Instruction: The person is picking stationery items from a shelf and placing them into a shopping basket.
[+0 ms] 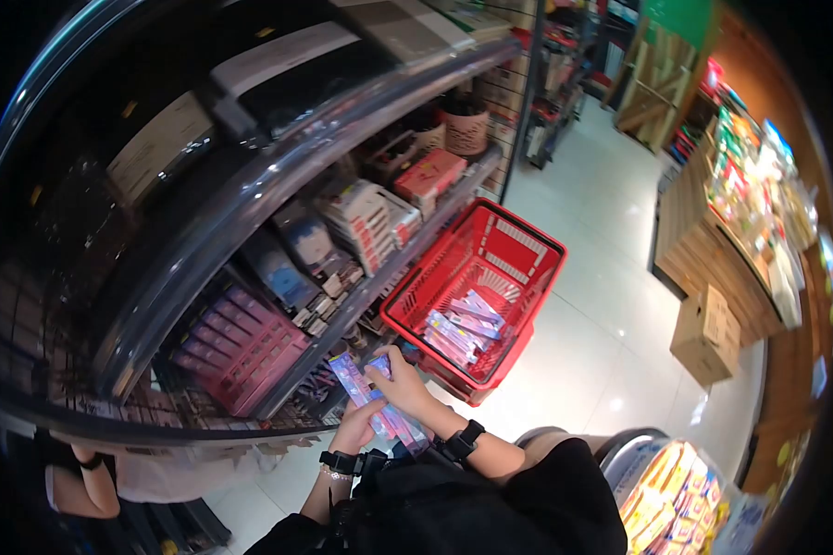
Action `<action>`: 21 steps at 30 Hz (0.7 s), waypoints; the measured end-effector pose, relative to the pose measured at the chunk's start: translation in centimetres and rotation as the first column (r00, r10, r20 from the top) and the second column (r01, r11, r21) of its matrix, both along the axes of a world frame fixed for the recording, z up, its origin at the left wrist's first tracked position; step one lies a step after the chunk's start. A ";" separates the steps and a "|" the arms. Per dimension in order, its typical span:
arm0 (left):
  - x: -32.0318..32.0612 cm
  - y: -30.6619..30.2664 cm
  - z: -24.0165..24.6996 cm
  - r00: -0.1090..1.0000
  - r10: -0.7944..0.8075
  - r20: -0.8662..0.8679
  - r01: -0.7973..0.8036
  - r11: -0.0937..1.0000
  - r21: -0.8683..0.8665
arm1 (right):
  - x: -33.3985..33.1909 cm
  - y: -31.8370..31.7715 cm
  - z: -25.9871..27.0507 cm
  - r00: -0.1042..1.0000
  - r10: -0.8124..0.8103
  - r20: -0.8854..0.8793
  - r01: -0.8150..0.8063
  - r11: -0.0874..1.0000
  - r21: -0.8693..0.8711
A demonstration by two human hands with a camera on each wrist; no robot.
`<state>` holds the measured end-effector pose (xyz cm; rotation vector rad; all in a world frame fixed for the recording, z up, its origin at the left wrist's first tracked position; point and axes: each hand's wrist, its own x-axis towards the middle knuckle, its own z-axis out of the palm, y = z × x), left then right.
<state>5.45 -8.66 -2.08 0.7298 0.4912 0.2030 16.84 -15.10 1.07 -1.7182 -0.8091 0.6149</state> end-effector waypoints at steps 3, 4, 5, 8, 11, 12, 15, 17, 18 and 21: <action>0.8 -0.4 -0.2 0.998 -0.056 -0.012 0.055 0.996 -0.064 | 0.1 -1.3 -2.0 0.981 -0.136 0.140 0.115 0.982 0.149; 0.9 -0.4 -0.9 0.996 -0.085 -0.036 0.080 0.989 -0.123 | 0.4 -1.9 -2.5 0.997 -0.081 0.015 0.080 0.995 0.059; 1.0 -0.6 -1.5 0.992 -0.113 -0.059 0.100 0.978 -0.185 | 0.6 -2.1 -3.1 0.995 -0.101 0.015 0.100 0.993 0.061; 1.3 -0.7 -2.8 0.979 -0.194 -0.061 0.162 0.927 -0.339 | 1.9 -2.3 -4.5 0.995 0.011 -0.098 -0.006 0.999 0.050; 2.8 -1.3 -3.0 0.957 -0.290 0.010 0.274 0.893 -0.357 | 3.3 -3.0 -5.1 0.998 -0.024 -0.055 0.027 0.998 0.054; 3.3 -1.4 -3.4 0.948 -0.318 0.002 0.296 0.882 -0.365 | 3.8 -3.3 -5.4 0.996 -0.029 -0.083 0.035 0.997 0.070; 5.2 -2.6 -4.6 0.927 -0.374 0.020 0.358 0.870 -0.338 | 5.8 -4.8 -5.9 0.987 -0.102 -0.125 0.101 0.995 -0.020; 6.8 -3.7 -5.1 0.917 -0.398 0.004 0.368 0.845 -0.387 | 7.5 -6.1 -5.7 0.951 -0.094 -0.294 0.107 0.994 0.027; 7.8 -4.2 -5.3 0.908 -0.418 -0.012 0.373 0.823 -0.429 | 8.5 -6.6 -6.3 0.944 -0.135 -0.300 0.147 0.989 0.019; 11.5 -6.5 -4.2 0.918 -0.396 -0.026 0.356 0.851 -0.385 | 12.0 -8.2 -8.6 0.932 -0.183 -0.313 0.196 0.981 0.010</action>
